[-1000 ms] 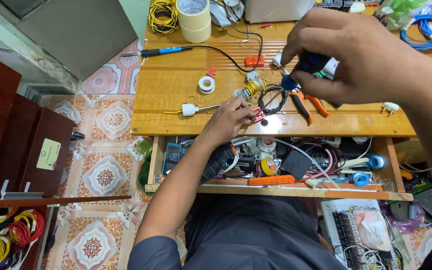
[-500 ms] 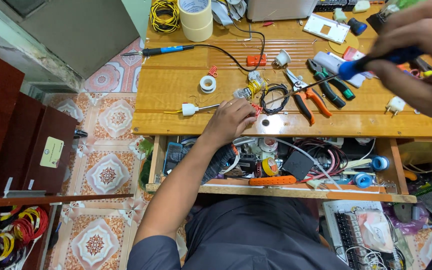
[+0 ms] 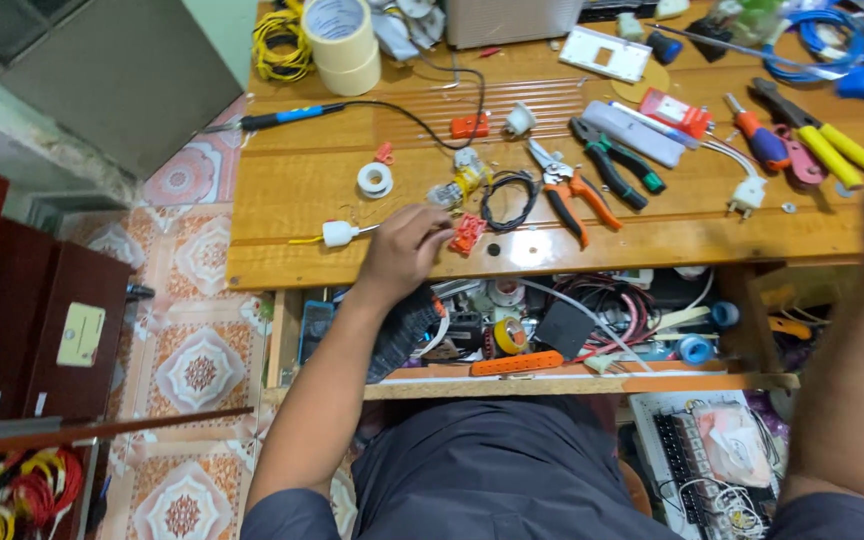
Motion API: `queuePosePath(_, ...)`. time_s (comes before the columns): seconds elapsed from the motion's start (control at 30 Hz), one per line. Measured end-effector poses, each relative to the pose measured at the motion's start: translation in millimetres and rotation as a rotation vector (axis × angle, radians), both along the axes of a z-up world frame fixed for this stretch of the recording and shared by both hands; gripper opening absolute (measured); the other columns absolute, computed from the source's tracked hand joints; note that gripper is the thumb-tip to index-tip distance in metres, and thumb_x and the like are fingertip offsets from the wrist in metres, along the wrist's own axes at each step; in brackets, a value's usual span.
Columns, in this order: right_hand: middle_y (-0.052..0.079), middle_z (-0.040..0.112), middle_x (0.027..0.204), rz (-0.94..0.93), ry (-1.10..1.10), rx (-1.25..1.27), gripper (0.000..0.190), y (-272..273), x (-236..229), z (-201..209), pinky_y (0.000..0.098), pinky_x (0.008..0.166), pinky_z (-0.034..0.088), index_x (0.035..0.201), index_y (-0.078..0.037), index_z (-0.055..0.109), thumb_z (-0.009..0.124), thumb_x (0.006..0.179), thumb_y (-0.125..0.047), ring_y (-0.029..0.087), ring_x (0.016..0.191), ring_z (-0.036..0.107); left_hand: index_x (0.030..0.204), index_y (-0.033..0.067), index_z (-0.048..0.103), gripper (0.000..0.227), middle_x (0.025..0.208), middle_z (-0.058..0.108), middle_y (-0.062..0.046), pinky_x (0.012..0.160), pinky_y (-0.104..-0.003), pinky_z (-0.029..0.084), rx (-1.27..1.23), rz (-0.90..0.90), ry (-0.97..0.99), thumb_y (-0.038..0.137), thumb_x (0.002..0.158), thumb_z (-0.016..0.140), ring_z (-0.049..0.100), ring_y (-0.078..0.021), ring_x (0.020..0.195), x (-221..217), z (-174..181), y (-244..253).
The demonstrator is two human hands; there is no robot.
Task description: Assembling an electronic circuit by connecting wires to a PCB and components using a screwdriver
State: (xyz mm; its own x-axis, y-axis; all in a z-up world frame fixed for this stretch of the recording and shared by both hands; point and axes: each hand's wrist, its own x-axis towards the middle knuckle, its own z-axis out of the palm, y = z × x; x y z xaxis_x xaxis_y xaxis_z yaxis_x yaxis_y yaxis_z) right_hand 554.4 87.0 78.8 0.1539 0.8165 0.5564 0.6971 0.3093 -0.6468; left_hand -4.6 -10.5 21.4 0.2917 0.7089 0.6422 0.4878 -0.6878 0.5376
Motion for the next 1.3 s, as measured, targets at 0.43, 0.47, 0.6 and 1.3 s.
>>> queuePosePath(0.43, 0.021, 0.056, 0.111, -0.026, -0.471, 0.423, 0.012, 9.4, -90.2, -35.8, 0.0445, 0.086, 0.051, 0.103, 0.007, 0.073, 0.082, 0.101, 0.014, 0.036, 0.102, 0.057, 0.100, 0.0071, 0.073, 0.011, 0.092, 0.067, -0.007, 0.062, -0.046, 0.050, -0.099, 0.169, 0.413, 0.005, 0.090, 0.074, 0.063, -0.0308, 0.082, -14.3, -6.3, -16.5)
queuePosePath(0.47, 0.021, 0.056, 0.111, -0.017, -0.470, 0.423, 0.012, 10.9, -93.8, -38.5, 0.0445, 0.086, 0.051, 0.103, 0.007, 0.073, 0.082, 0.101, 0.014, 0.036, 0.102, 0.057, 0.100, 0.0071, 0.073, 0.011, 0.092, 0.067, -0.007, 0.062, -0.046, 0.050, -0.103, 0.177, 0.412, 0.005, 0.090, 0.074, 0.063, -0.0308, 0.082, -13.7, -6.1, -16.8)
queuePosePath(0.6, 0.022, 0.048, 0.117, 0.049, -0.482, 0.274, 0.019, 15.7, -101.6, -53.2, 0.0433, 0.090, 0.050, 0.111, 0.011, 0.073, 0.084, 0.095, 0.012, 0.037, 0.106, 0.055, 0.104, 0.0051, 0.072, 0.013, 0.096, 0.068, -0.008, 0.064, -0.044, 0.052, -0.029, 0.197, 0.368, 0.003, 0.091, 0.072, 0.065, -0.0309, 0.088, -12.2, -4.6, -15.8)
queuePosePath(1.3, 0.027, 0.059, 0.111, 0.016, -0.445, 0.496, 0.012, -9.6, -94.5, -30.2, 0.0501, 0.092, 0.053, 0.109, 0.012, 0.075, 0.073, 0.100, 0.019, 0.040, 0.106, 0.058, 0.110, 0.0092, 0.073, 0.018, 0.094, 0.064, -0.009, 0.083, -0.047, 0.043, -0.125, 0.301, 0.500, 0.013, 0.093, 0.071, 0.054, -0.0322, 0.093, -21.1, -0.4, 33.3)
